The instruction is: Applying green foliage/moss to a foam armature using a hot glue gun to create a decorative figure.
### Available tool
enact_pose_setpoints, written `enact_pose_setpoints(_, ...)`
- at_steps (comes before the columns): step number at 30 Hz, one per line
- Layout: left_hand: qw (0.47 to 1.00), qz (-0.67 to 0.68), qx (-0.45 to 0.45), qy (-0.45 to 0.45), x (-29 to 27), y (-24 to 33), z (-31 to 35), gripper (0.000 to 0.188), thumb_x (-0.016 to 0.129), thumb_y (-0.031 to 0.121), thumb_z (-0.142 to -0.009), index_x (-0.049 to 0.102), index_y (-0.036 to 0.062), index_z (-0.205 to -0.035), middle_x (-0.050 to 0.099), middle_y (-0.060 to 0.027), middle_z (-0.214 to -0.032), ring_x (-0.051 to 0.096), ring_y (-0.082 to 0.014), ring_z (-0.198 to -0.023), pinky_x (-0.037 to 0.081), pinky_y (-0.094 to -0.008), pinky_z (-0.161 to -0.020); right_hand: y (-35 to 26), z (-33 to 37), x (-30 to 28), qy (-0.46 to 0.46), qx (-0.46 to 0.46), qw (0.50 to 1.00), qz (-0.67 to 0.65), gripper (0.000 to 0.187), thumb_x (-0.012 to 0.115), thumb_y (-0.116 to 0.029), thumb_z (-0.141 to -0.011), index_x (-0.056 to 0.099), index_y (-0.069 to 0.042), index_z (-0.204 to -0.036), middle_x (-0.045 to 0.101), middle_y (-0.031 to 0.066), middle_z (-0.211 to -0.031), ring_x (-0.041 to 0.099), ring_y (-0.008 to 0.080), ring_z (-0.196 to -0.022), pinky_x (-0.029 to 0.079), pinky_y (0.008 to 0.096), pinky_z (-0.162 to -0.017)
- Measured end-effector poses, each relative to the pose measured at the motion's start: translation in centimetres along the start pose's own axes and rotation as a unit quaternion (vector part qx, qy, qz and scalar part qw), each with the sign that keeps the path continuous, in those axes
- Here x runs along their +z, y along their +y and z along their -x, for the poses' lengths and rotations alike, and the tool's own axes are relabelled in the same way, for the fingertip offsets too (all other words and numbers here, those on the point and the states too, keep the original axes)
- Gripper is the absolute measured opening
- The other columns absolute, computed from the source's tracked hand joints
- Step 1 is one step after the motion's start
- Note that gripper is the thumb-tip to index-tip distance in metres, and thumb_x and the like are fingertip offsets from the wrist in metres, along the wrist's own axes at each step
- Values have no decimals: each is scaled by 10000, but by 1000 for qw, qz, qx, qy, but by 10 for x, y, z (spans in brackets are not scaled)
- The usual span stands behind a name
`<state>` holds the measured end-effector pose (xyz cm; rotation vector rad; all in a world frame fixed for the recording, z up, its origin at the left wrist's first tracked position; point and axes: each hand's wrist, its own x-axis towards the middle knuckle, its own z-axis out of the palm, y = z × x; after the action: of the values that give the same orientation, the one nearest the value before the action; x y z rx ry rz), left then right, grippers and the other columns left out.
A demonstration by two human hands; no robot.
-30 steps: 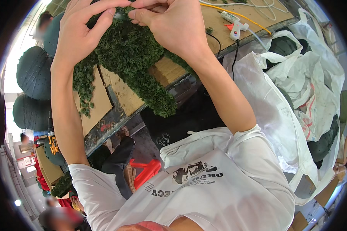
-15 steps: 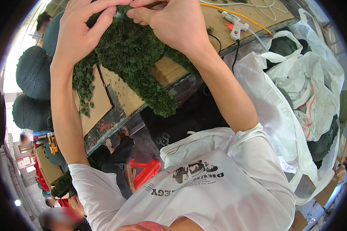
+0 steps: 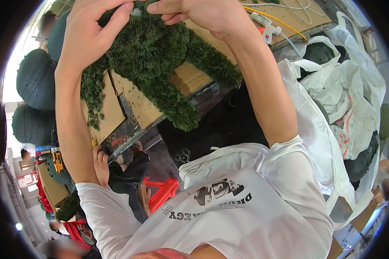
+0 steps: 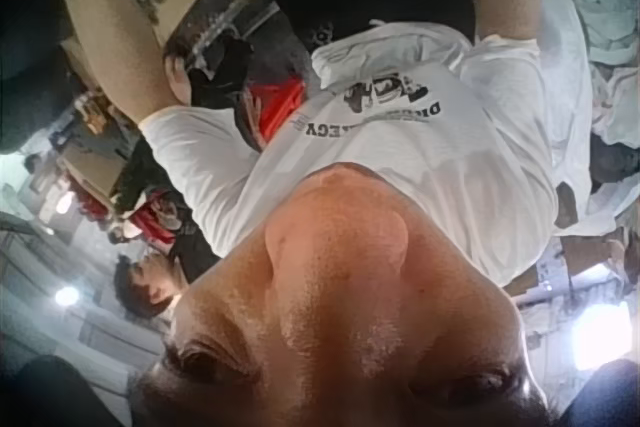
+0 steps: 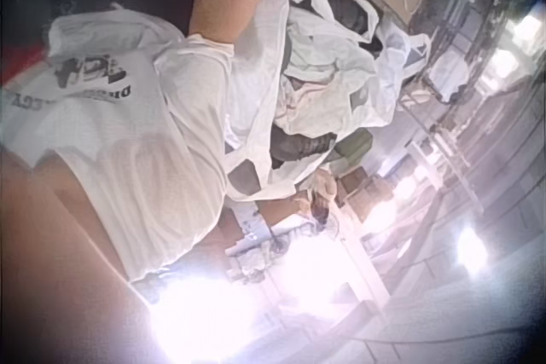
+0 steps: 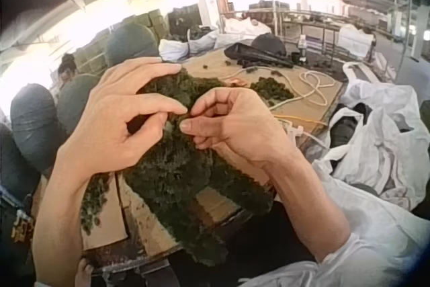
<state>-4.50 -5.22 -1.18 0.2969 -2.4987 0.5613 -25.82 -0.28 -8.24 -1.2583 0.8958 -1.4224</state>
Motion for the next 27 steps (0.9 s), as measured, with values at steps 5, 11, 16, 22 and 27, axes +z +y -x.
enact_pose_setpoints(5,999,-46,30,2,1,-2,0,213,650,68,-835,797,88,-988,664,-167,-1339,552,-374,-1322,406,-493,-1121,-5,-3,-2,-7,4,1000,29,158,816,-55,-896,678,-13,-962,734,70,-832,700,131,-699,573,254,-626)
enact_pose_setpoints(11,999,-21,33,22,4,-3,0,214,650,59,-822,793,79,-980,672,-173,-1320,564,-378,-1307,414,-490,-1113,-11,-7,-2,-12,23,995,98,179,828,-96,-893,679,-6,-935,729,62,-789,686,116,-669,561,243,-615)
enact_pose_setpoints(16,999,-8,36,18,4,-5,-1,211,648,49,-815,788,66,-972,673,-181,-1313,572,-382,-1297,423,-490,-1103,-16,-8,0,3,35,990,136,186,831,-114,-892,679,-8,-908,718,55,-765,672,114,-647,558,246,-613)
enact_pose_setpoints(22,999,-16,29,10,3,-3,-1,208,648,38,-813,785,60,-968,673,-184,-1311,570,-384,-1300,427,-493,-1097,-20,-7,10,20,25,986,162,194,824,-113,-892,673,4,-861,695,63,-738,653,119,-632,540,254,-595)
enact_pose_setpoints(27,998,-41,39,-1,3,-6,-2,205,648,26,-813,783,57,-965,672,-181,-1316,565,-384,-1308,426,-497,-1100,-30,4,12,5,-17,985,173,195,820,-91,-878,661,22,-872,678,58,-735,626,114,-624,505,263,-577)
